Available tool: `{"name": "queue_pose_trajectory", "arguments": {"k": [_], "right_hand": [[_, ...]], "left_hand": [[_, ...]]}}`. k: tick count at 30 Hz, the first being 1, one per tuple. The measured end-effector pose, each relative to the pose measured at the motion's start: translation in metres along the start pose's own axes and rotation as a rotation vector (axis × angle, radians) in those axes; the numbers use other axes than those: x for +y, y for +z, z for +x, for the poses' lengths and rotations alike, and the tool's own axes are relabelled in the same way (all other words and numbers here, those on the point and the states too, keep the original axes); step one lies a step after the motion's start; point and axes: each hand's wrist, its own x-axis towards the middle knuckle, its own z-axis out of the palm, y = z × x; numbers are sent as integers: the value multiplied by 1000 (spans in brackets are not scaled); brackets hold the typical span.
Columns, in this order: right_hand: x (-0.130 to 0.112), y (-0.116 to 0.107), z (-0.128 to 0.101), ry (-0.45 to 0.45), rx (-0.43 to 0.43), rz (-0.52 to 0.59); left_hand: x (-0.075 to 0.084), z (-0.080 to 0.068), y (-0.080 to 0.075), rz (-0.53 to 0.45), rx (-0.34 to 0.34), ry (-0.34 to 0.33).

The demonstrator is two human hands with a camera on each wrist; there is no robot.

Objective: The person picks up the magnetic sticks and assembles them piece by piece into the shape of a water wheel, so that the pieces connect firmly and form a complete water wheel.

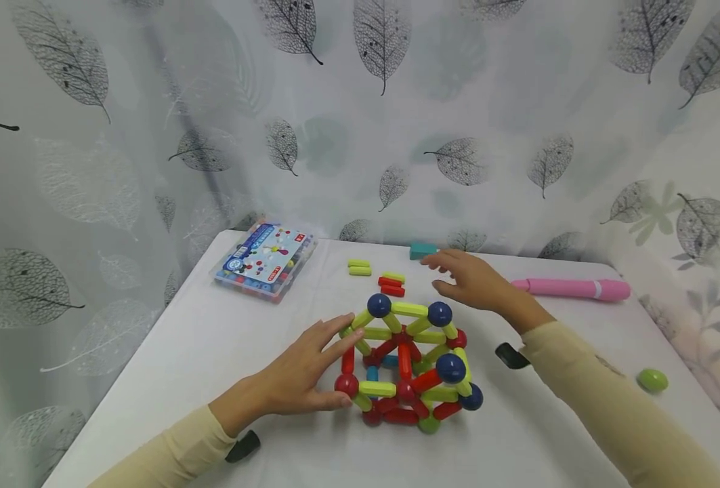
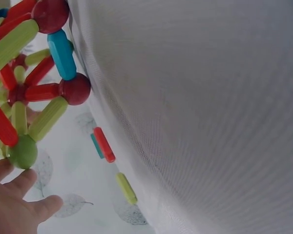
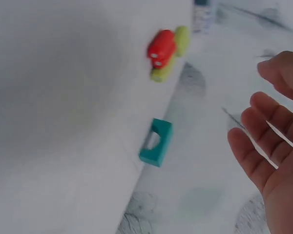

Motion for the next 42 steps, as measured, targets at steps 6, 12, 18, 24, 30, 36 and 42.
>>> {"name": "queue_pose_trajectory", "arguments": {"k": [6,12,18,24,30,36,42], "right_hand": [[10,33,53,41,-245,-82],[13,46,82,60,-410,-108],[12,52,98,136,-488,-102],[7,59,100,20,-471,-298],[-4,69,93,-227,-406,-563],[-10,76,86,-319,-380,-627],[-10,79,88,-332,-389,-563]], "left_hand": [[0,0,1,-16,-7,-10],[0,0,0,-27,-8,17],[0,2,0,-12,2,47],[0,1,1,-5,0,47],[-1,0,0,-2,-6,39],[-2,-1,-2,2,-7,31],[-4,-2,-2,4,-10,21]]}}
